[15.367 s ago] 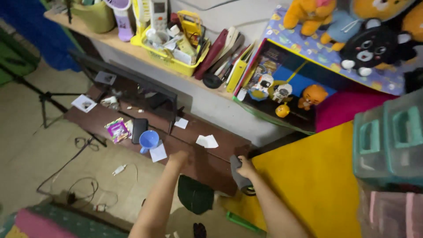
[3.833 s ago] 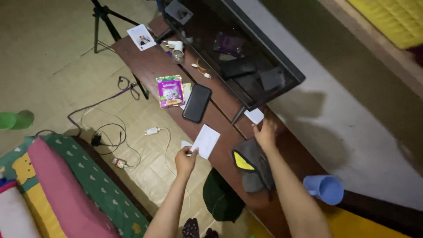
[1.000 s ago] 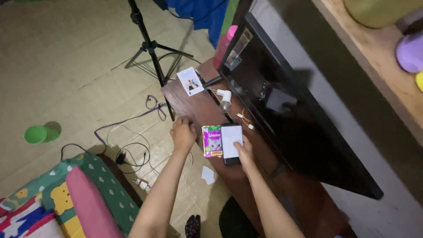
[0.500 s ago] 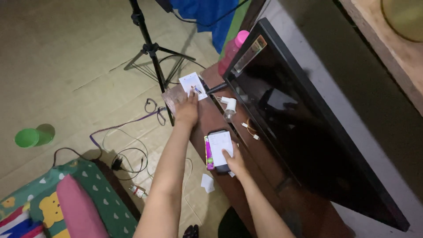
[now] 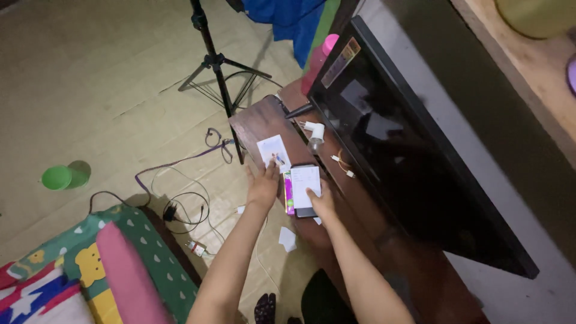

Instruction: Dusting and wiping various surfaces including a TV, a wooden stand, and a wall shelf using a cloth.

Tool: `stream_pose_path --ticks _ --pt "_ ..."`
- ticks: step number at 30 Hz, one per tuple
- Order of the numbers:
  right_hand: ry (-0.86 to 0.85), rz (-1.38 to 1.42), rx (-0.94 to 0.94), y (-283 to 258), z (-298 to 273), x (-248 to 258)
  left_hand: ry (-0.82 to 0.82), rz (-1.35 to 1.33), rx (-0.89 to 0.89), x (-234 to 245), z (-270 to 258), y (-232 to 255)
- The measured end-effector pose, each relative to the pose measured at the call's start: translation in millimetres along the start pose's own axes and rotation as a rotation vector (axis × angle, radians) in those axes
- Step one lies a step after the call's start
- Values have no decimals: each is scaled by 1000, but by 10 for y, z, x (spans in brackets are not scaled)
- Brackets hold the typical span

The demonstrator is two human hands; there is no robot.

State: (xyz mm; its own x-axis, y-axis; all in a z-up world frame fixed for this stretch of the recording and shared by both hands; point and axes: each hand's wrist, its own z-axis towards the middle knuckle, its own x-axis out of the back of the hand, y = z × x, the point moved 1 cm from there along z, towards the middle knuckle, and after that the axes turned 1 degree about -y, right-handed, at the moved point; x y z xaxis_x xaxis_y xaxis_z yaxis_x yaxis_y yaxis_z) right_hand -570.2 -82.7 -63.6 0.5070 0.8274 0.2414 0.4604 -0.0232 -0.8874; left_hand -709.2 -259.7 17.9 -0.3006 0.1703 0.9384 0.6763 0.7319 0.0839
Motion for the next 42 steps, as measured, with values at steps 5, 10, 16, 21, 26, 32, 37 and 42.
stream_pose_path --ticks 5,10,16,21,26,32,37,42 --pt "0 73 -20 -271 -234 230 28 1 -4 174 -295 -90" --pt "61 146 38 -109 -307 620 129 -56 50 103 -321 -147" --pt "229 285 -35 60 -478 1144 348 -250 157 323 -533 -120" --pt "242 329 -104 -124 -843 1388 635 -729 463 823 -801 71" --pt "197 308 -201 -482 -1216 1441 671 -895 339 942 -900 583" --pt "72 380 -125 -595 -1476 1476 392 -1014 148 988 -1124 1362" --pt "-1 372 -92 -850 -1744 1470 312 -1144 77 1210 -1429 1759" --pt "-31 442 -104 -1039 -1970 1519 690 -911 -23 1345 -1610 1933"
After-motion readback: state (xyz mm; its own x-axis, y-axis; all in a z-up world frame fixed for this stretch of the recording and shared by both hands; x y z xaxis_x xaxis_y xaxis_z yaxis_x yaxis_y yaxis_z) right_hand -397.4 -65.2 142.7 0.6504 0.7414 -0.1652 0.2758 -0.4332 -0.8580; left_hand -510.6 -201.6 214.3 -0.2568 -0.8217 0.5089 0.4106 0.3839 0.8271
